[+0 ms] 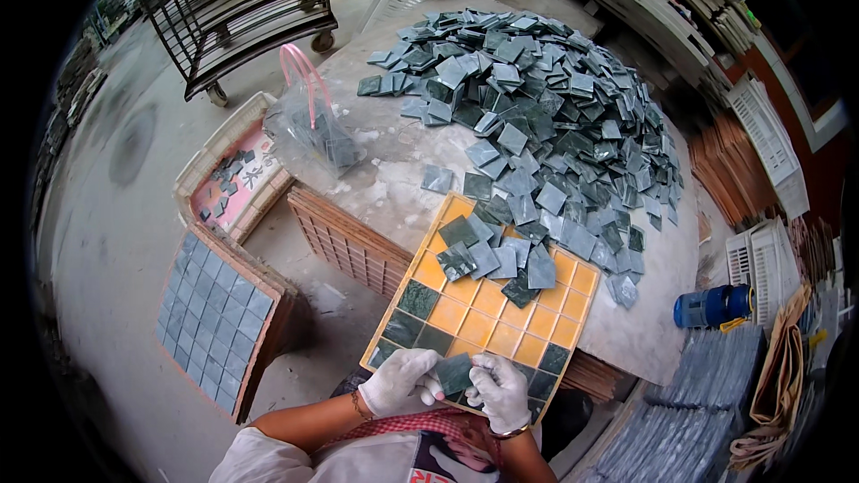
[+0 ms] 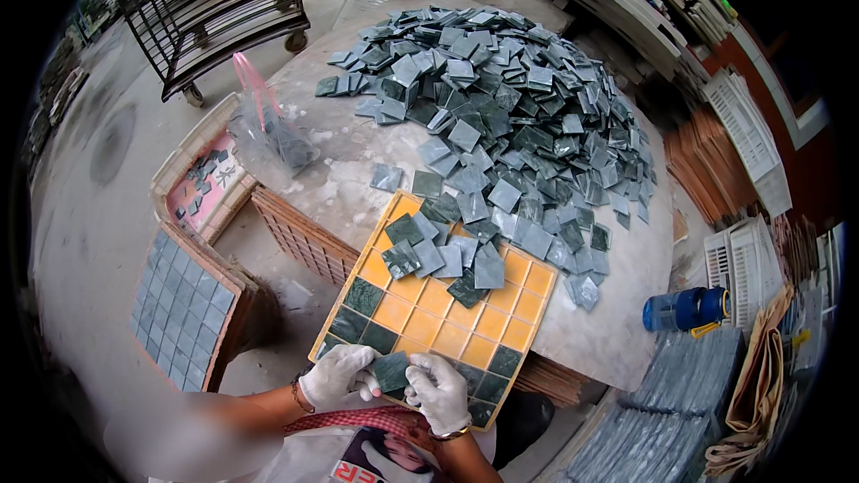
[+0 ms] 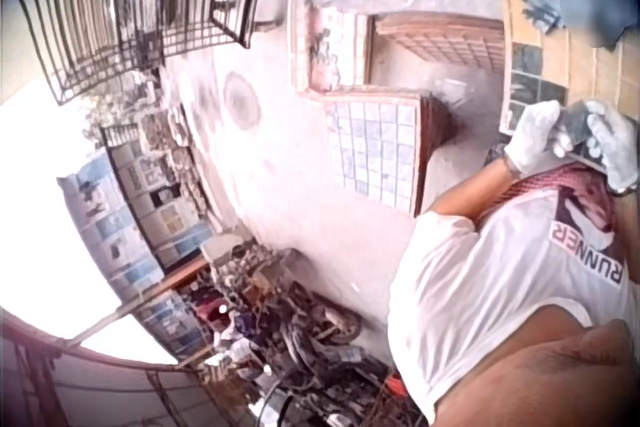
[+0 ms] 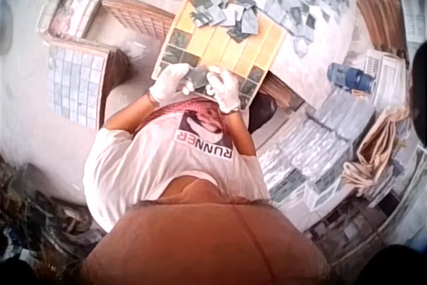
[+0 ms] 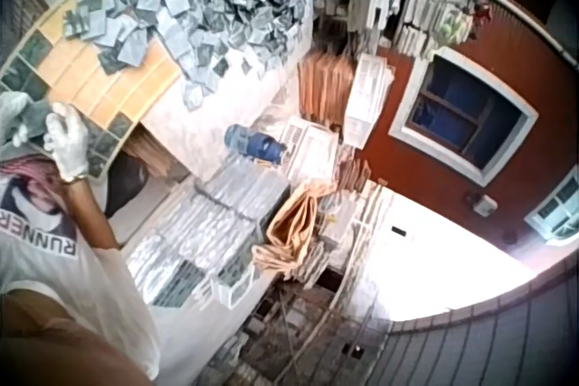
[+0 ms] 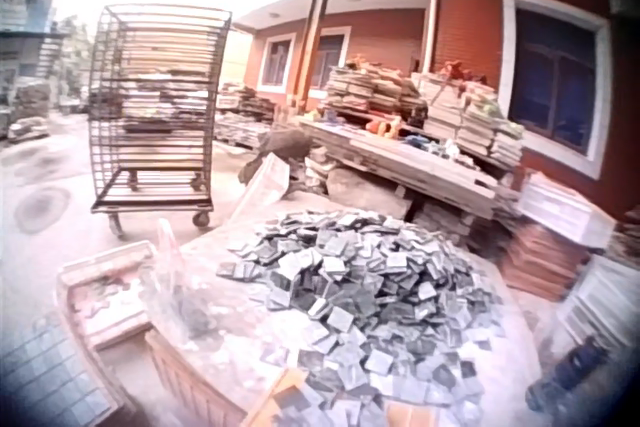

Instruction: The person places small green square tiles into a yellow grid frame on a table, arranging them one by one to form a tiled panel. The person then flips the completed panel and sets it aside before starting a new panel.

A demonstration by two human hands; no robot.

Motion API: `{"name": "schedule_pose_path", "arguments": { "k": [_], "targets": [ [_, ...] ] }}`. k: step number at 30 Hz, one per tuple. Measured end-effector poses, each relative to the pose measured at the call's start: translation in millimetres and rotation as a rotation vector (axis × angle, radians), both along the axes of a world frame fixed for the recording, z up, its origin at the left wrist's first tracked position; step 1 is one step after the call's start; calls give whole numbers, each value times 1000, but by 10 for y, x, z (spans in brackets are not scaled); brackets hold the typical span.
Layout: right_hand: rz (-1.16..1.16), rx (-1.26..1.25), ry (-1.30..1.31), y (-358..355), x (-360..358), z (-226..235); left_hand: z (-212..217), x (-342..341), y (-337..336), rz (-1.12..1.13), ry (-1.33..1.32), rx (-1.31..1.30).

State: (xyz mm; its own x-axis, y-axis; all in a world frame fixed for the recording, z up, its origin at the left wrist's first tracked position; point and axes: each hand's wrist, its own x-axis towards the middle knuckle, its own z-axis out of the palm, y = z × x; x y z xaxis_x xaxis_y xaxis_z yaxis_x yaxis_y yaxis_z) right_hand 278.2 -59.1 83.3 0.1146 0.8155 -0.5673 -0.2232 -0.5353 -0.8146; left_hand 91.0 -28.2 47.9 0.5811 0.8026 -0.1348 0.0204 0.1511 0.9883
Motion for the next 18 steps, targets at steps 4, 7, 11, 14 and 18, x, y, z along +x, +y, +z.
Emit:
{"name": "schedule_pose_path", "arguments": {
  "k": [4, 7, 11, 14, 18],
  "targets": [
    [30, 113, -194, -52, 14, -132, 121, 120, -5, 40, 183, -75],
    [289, 592, -858, 11, 6, -122, 80, 209, -83, 56, 260, 150],
    [328, 260, -756, 29, -3, -57, 146, 241, -88, 17, 136, -248],
    [91, 271, -454, 16, 33, -202, 223, 230, -44, -17, 58, -522],
    [-48, 26, -126, 14, 76, -154, 111, 140, -31, 31, -84, -697]
  ]
}}
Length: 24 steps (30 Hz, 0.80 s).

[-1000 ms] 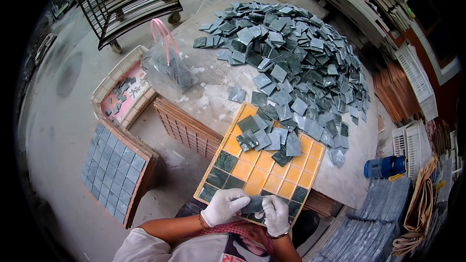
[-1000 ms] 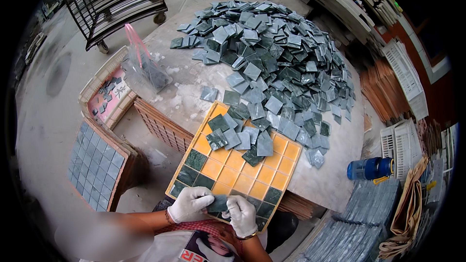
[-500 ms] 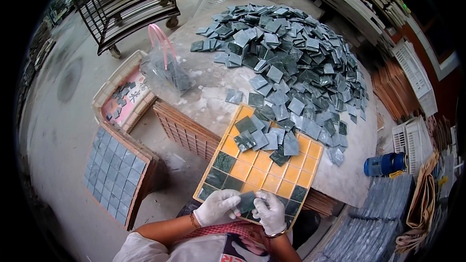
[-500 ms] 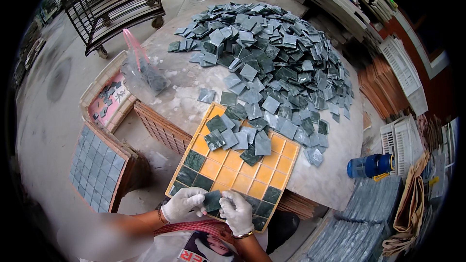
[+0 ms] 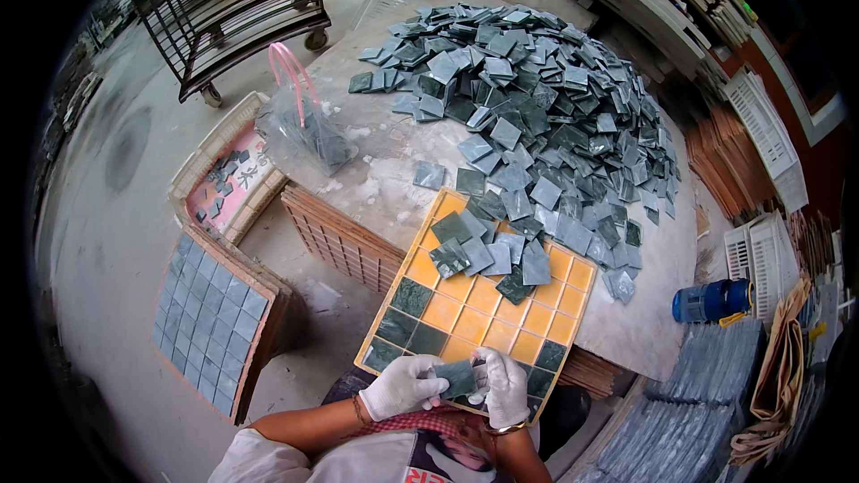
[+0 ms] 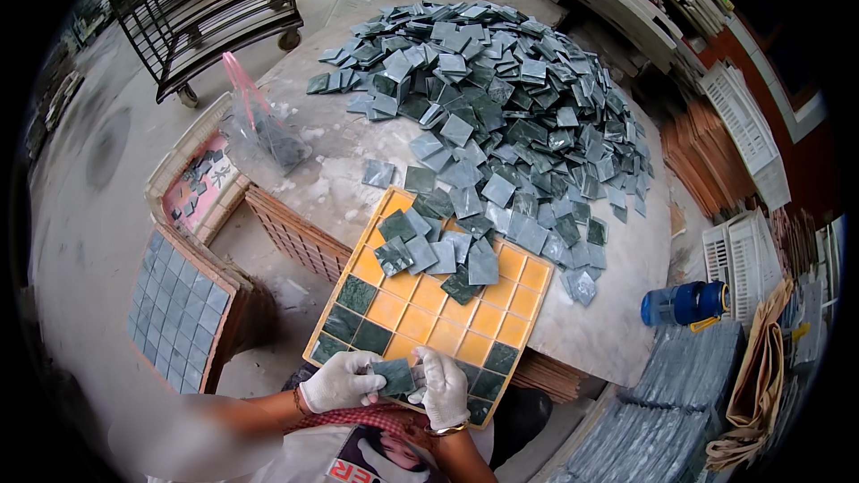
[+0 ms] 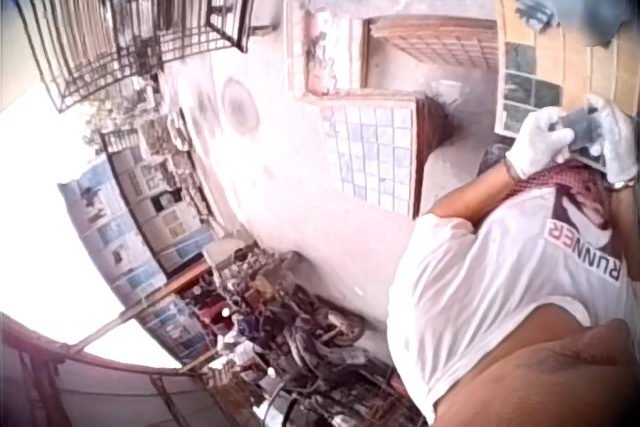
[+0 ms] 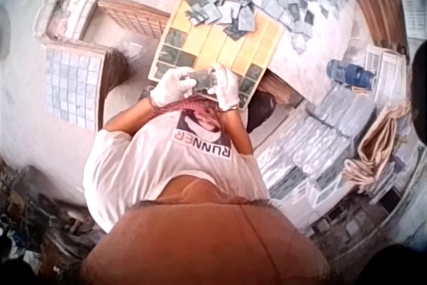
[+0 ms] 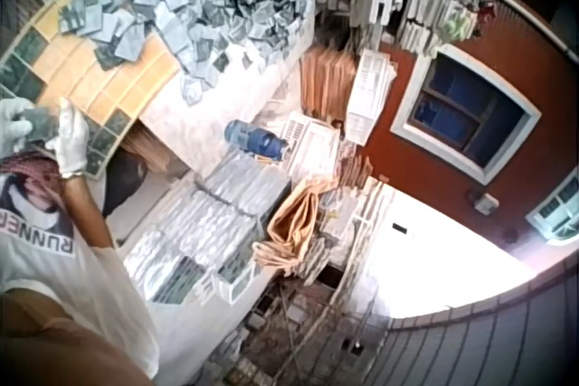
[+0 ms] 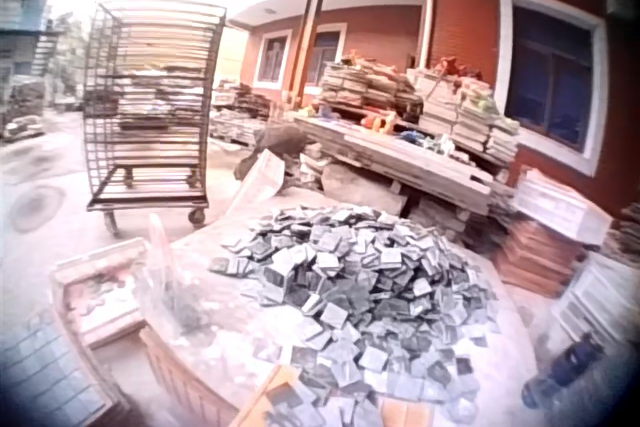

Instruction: The person places small green square tiles into a yellow grid frame on a table, arranging them one by one to form a tiled panel. The person then flips the completed panel and sets it aside before starting a new panel.

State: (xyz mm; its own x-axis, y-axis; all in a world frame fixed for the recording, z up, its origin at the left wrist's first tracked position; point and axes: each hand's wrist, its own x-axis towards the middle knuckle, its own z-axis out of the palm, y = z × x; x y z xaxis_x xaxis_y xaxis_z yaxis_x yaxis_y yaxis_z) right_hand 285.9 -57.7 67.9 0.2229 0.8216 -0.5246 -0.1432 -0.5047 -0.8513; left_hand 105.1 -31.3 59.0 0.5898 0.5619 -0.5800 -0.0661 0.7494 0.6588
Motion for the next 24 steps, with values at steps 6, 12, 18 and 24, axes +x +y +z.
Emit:
{"name": "schedule_pose_path", "arguments": {
  "k": [6, 12, 18, 24],
  "targets": [
    [-73, -3, 143, -118, 212, -48, -117, -753, 574, 600, -159, -46],
    [-37, 8, -2, -75, 398, -1, -83, -2235, 1591, 1226, -75, 208],
    [85, 343, -840, 494, 635, -231, -34, -839, 1337, 467, 391, 821],
    [228, 194, -1297, 937, 453, -217, -153, 357, 1251, -55, 1140, 1271]
  ]
}}
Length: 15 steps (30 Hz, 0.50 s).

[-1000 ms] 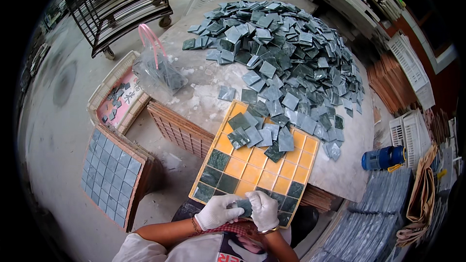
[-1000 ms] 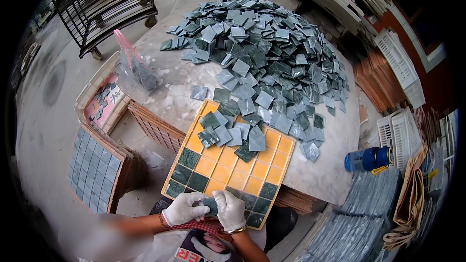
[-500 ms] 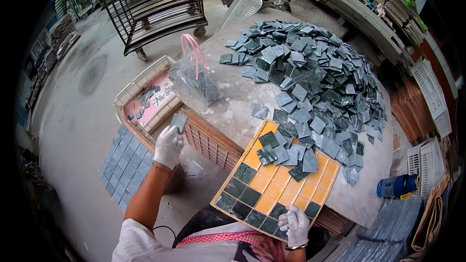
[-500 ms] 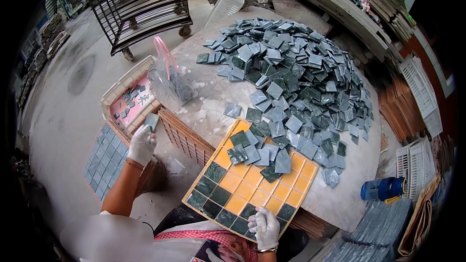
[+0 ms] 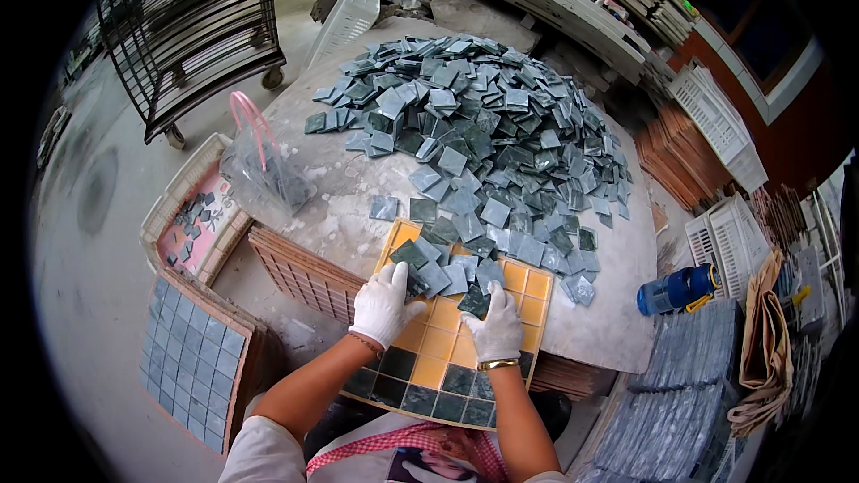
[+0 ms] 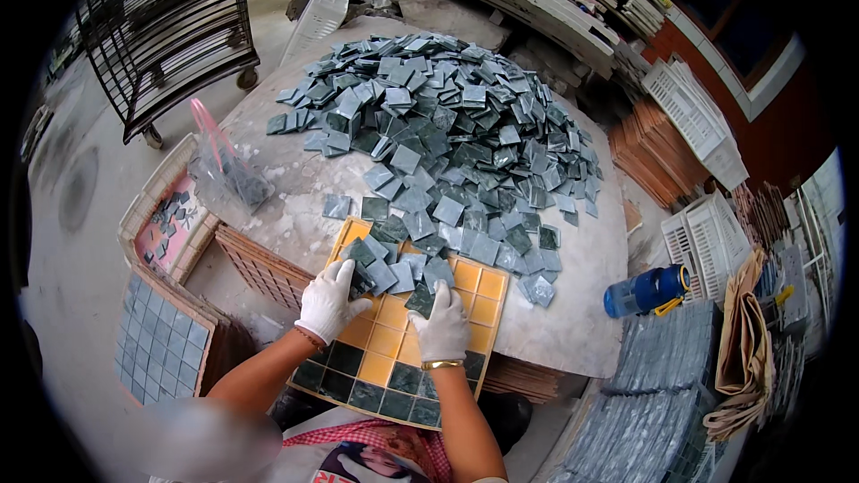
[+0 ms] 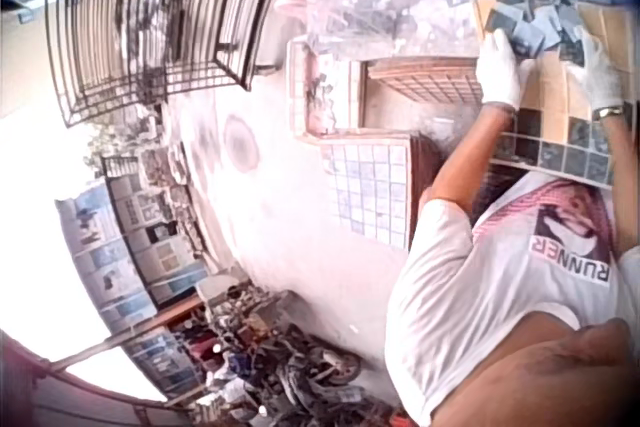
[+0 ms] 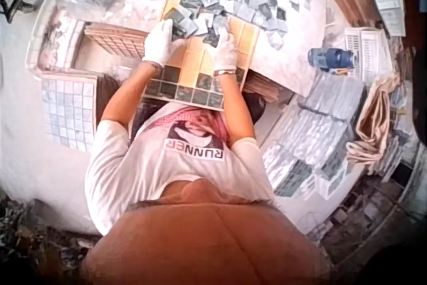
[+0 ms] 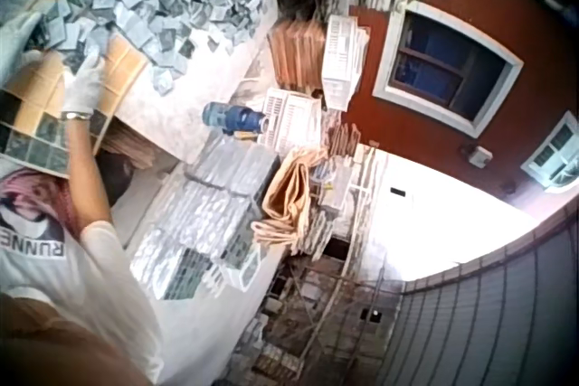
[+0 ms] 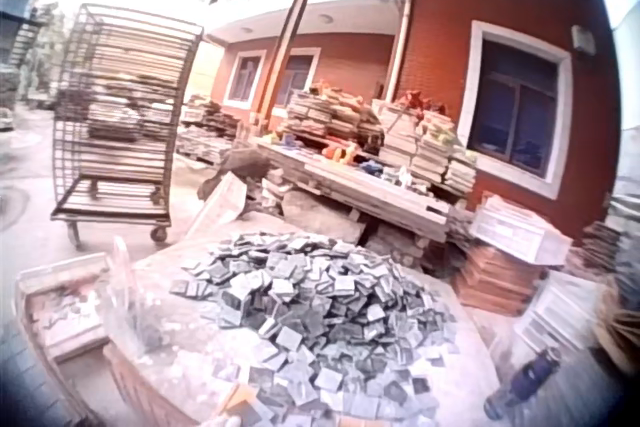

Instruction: The person places small green square tiles into a yellow grid frame on a table, arranging them one by one to form a tiled panel. The person then flips the completed panel and sets it aside before starting a new panel.

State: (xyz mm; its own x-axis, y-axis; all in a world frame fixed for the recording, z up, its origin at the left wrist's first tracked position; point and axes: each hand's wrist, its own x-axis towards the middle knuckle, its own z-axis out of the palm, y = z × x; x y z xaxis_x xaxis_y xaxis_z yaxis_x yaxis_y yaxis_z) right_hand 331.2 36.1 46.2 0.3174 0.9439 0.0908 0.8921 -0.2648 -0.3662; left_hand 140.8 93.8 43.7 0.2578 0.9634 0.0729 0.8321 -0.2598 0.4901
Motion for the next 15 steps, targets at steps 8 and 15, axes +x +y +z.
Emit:
{"name": "schedule_pose_path", "arguments": {
  "k": [8, 15],
  "targets": [
    [243, 274, -128, 3, 252, -317, -89, -287, 26, -92, -256, 73],
    [198, 219, -32, -452, 40, -281, 194, -813, -412, 36, -414, -124]
  ]
}}
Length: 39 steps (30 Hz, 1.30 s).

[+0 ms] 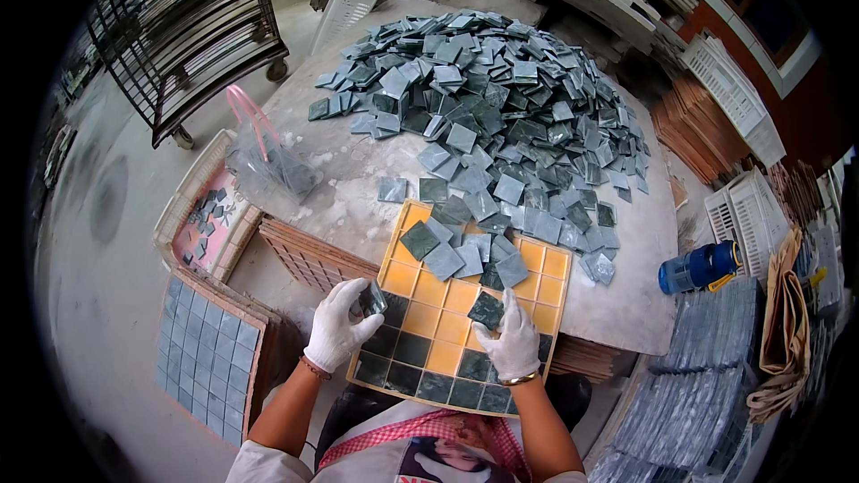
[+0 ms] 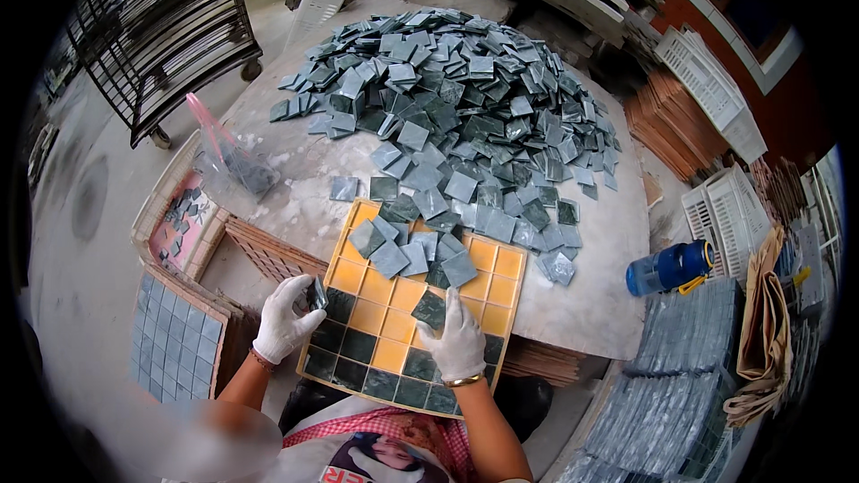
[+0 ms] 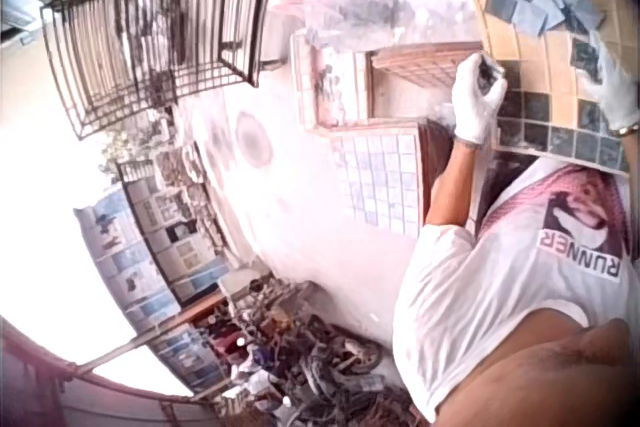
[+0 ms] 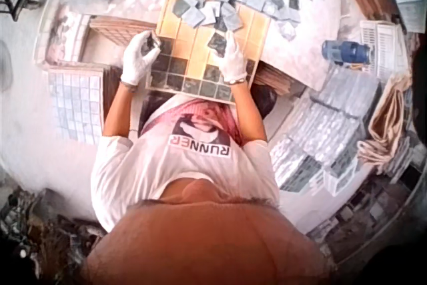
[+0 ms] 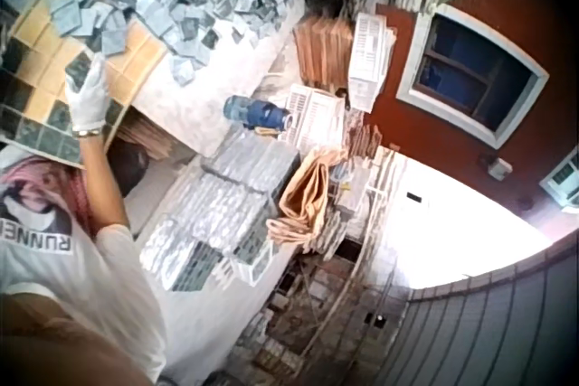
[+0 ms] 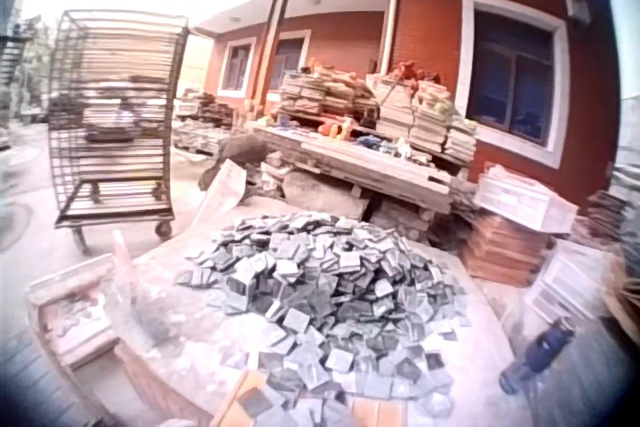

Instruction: The person places small green square tiles into a yellow grid frame on a table, arranging them one by one to form a tiled panel. The person then flips the completed panel and sets it aside before starting a new panel.

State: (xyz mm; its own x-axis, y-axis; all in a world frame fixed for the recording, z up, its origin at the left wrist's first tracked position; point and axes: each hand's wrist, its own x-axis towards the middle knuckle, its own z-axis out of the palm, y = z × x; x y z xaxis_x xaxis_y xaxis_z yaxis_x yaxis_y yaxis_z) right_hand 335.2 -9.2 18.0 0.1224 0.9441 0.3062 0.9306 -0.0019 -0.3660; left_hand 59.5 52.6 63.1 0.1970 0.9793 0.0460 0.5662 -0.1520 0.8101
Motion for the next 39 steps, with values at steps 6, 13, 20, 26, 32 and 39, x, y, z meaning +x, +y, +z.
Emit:
{"name": "schedule_pose_path", "arguments": {
  "k": [6, 13, 20, 26, 32, 39],
  "targets": [
    [250, -131, 60, -342, -343, 138, -48, -72, -203, -87, 20, 51],
    [305, -206, 77, -373, -396, 226, -29, 166, -183, -226, -29, 109],
    [466, -251, 248, -273, -247, 288, -71, 327, -109, -431, 244, 310],
    [151, -239, 500, -67, -132, 374, -117, 416, 18, -544, 353, 332],
    [241, -24, 181, 540, 7, 281, -158, 322, 206, -453, 229, 341],
    [297, -253, -1, 1012, -1, 408, -155, 438, 85, -503, 276, 400]
  ]
}}
